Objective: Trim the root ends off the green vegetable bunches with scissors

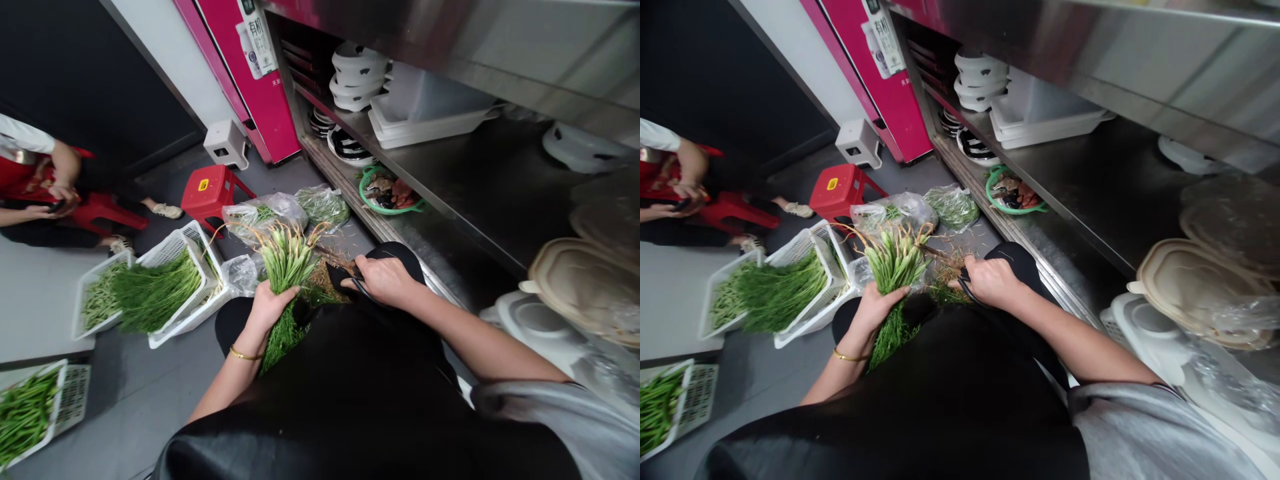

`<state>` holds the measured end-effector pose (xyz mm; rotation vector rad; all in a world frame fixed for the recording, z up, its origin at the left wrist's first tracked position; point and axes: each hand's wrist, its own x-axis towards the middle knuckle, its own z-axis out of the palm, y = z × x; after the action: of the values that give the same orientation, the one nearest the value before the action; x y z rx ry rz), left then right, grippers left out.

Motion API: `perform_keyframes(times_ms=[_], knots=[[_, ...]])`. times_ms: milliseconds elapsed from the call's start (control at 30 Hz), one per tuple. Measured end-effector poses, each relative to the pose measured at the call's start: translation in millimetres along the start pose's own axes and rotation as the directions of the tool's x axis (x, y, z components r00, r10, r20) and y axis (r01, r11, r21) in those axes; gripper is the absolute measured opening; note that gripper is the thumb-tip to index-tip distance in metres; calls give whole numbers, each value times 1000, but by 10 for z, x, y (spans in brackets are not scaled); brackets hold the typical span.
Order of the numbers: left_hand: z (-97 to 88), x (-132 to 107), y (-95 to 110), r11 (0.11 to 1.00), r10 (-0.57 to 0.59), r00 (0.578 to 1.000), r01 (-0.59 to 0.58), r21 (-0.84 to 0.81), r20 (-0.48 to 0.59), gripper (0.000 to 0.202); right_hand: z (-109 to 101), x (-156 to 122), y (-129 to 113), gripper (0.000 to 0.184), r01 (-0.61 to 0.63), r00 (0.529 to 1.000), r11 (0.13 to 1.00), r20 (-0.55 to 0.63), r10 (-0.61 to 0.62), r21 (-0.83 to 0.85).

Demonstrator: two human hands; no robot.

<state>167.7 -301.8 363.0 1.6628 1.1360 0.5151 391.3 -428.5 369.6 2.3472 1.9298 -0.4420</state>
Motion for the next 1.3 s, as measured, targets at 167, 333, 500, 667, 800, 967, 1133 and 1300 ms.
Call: perform_keyframes(times_ms=[167,333,500,667,800,967,1133,1300], knots=[[26,-10,58,999,34,997,-32,31,-66,13,35,-1,29,66,18,1000,999,-16,-17,32],[29,-4,14,1000,11,1000,-10,25,-5,13,100,-22,51,62,25,1000,995,14,-26,101],[31,5,11,1000,0,1000,0,10,22,11,154,-43,39,57,42,999,987,4,-44,153],[54,-12,66,1000,-5,1000,5,13,5,11,235,-33,8,50,38,999,980,19,-42,195],[58,-15,47,1000,-7,1000,7,11,1,10,359,-54,-22,46,-3,1000,976,-20,7,216],[9,20,-41,999,-37,999,37,-20,8,14,429,-161,23,46,-58,994,971,-75,77,231],[-7,28,-45,981,-102,993,112,-156,65,19,357,-169,23,59,-92,995,979,42,85,181],[23,-7,-3,959,-148,982,171,-224,119,17,279,-59,-62,64,-147,989,976,25,145,159]])
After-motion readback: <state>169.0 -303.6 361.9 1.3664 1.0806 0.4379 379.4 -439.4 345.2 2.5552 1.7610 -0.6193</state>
